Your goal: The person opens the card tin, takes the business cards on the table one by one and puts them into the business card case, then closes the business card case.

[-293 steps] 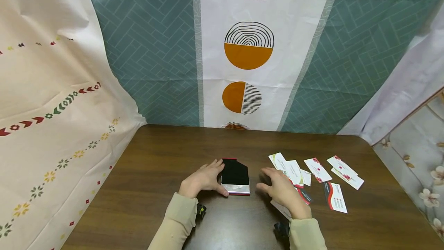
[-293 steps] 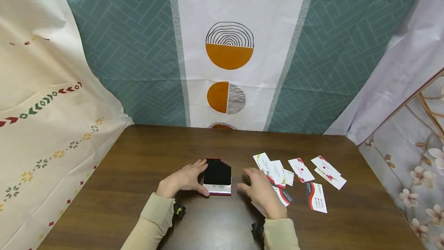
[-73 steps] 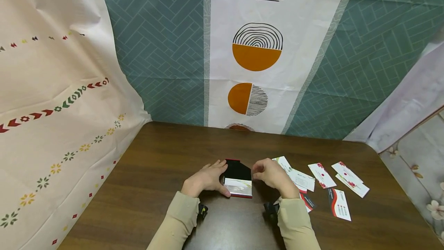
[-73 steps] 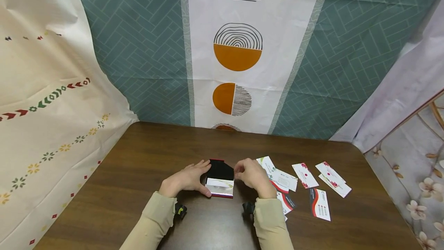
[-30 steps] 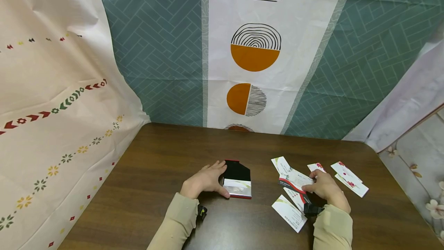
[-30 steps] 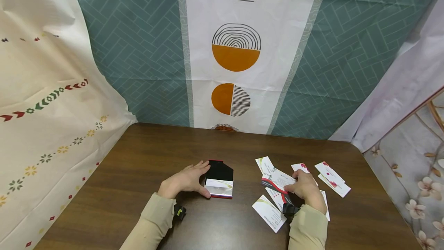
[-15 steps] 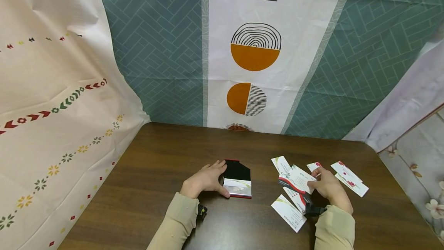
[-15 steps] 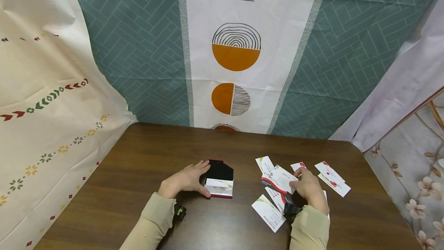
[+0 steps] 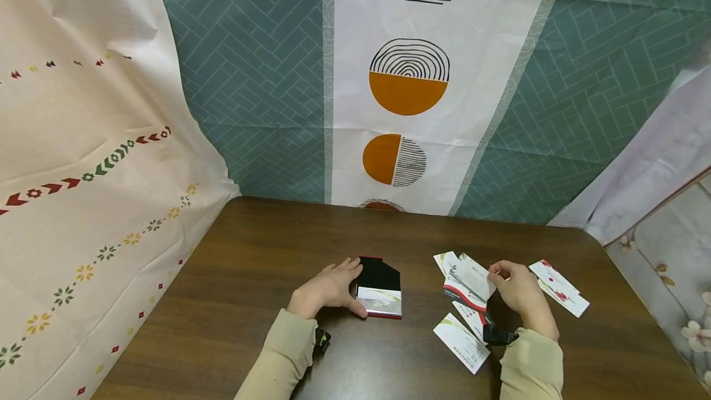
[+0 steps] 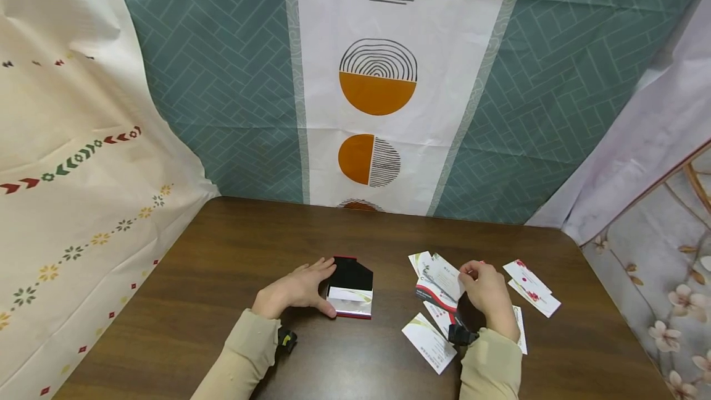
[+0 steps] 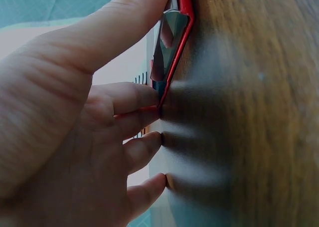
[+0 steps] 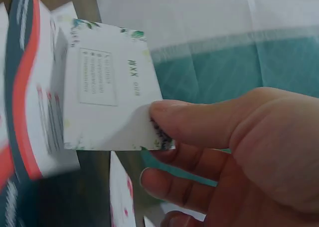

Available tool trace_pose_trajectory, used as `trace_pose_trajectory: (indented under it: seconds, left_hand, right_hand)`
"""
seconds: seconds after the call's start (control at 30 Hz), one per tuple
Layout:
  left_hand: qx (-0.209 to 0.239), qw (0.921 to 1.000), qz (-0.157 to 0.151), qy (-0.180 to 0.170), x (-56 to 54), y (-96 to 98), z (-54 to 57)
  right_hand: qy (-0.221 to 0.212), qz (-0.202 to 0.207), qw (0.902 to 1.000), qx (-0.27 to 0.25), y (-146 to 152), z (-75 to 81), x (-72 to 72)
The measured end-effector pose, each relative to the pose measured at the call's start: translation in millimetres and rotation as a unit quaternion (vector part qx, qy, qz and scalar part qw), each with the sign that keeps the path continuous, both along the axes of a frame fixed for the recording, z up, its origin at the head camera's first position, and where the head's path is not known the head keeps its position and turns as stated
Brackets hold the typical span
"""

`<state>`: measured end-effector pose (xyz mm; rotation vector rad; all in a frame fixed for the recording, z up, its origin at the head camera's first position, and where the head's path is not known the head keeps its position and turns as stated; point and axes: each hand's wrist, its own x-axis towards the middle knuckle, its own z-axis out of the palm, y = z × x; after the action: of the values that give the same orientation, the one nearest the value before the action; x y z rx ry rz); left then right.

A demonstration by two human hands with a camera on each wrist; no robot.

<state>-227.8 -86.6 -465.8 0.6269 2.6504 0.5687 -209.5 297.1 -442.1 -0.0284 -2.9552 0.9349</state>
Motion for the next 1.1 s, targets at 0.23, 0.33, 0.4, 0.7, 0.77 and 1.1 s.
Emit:
trace_pose_trajectory:
  seconds: [0.23,0.33,0.4,0.7,0.77,1.1]
  left_hand:
    - [0.003,1.0,-0.002,0.003,0.8,-0.7,0.2]
    - [-0.001,1.0,-0.001,0.003,1.2,-1.3,0.1]
    - [-0.002,1.0,-0.001,0.003,1.8,-1.5,0.3]
    - [0.0,1.0,-0.003,0.007,0.6,-2.1,1.0]
    - [0.0,1.0,-0.001,0.006,0.4,-2.1,1.4]
    - [-0.004,0.9999,-0.001,0.01,0.1,0.0,1.0]
  right_hand:
    - [0.022,0.022,0.9994,-0.016,-29.6,0.5,-11.5]
    - [0.029,0.039,0.9985,-0.025,-43.9,0.8,-14.5]
    - [0.034,0.048,0.9979,-0.026,-52.9,1.5,-16.3]
    - [0.035,0.095,0.9935,-0.051,-98.8,8.2,-19.5]
    - [0.042,0.108,0.992,-0.049,-109.0,7.0,-20.6]
    - [0.054,0.142,0.9878,-0.035,-139.1,-1.0,-22.7]
